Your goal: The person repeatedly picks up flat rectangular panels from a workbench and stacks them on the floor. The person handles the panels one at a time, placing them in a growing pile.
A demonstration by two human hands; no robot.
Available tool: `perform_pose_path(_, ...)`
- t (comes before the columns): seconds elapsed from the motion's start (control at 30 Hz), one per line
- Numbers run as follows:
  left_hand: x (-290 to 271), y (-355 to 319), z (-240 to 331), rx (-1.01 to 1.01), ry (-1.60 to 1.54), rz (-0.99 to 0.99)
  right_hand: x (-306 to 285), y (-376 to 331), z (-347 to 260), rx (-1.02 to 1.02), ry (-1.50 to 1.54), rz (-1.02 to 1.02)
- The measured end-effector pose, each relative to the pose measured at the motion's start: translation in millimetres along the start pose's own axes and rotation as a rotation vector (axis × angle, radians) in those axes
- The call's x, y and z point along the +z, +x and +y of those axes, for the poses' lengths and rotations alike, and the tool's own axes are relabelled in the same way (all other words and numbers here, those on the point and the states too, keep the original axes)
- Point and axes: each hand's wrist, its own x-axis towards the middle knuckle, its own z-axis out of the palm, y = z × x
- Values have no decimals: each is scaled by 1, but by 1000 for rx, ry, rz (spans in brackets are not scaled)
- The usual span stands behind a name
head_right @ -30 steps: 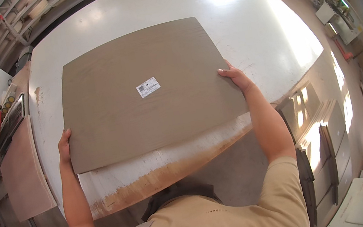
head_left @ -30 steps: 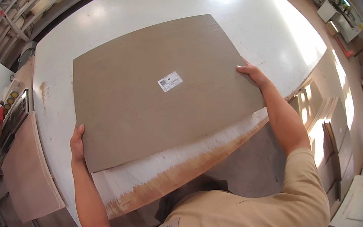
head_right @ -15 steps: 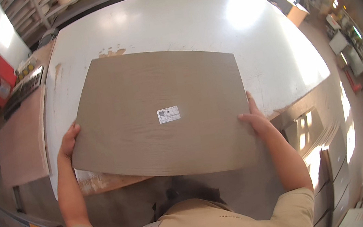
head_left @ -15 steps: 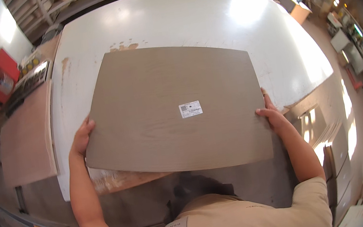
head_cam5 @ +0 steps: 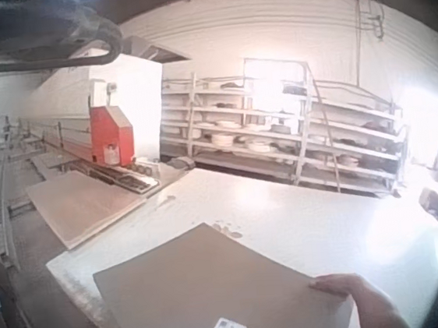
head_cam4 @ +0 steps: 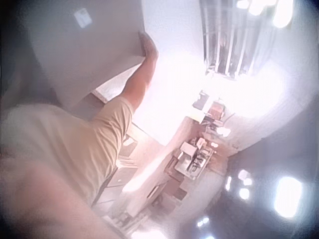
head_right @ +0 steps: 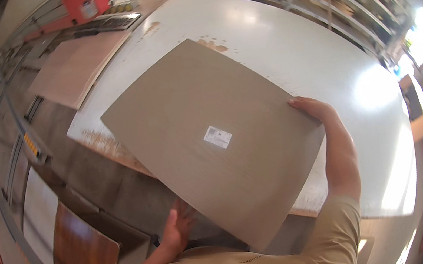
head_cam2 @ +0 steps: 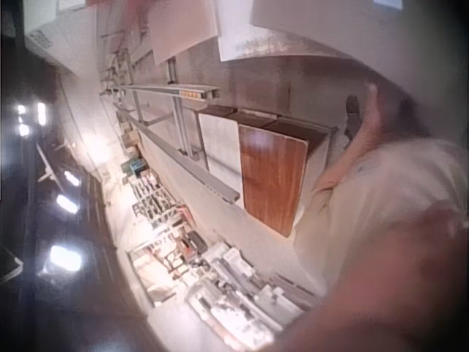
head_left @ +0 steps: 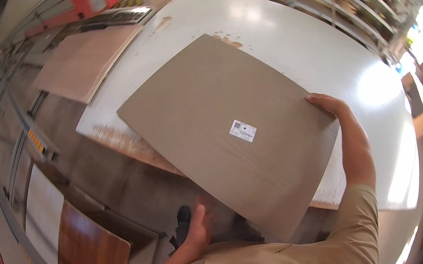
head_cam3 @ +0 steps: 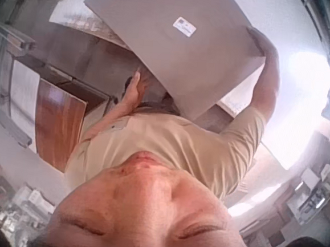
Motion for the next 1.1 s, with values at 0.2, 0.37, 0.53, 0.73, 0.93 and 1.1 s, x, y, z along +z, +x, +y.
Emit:
perform_pose_path(0.2, 114, -12, -16, -107, -176, -18, -18, -14, 29, -94, 231, -162)
perform_pose_path(0.37, 123, -31, -10, -68, -248, 158, 0, -42, 47, -138, 224, -142)
perform_pose_path(0.53, 77, -51, 6, 112, -211, 125, 49, -109, 92, -199, 347, -85)
perform_pose_path(0.73, 14, -82, 22, 90, -57, -23, 110, -206, 130, -72, 419, 9)
perform_pose_path(0.93, -48, -120, 34, -49, 80, -76, 186, -326, 165, -87, 680, 55)
perform_pose_path(1.1, -102, -144, 29, -227, 98, -63, 233, -343, 153, 109, 1154, -48)
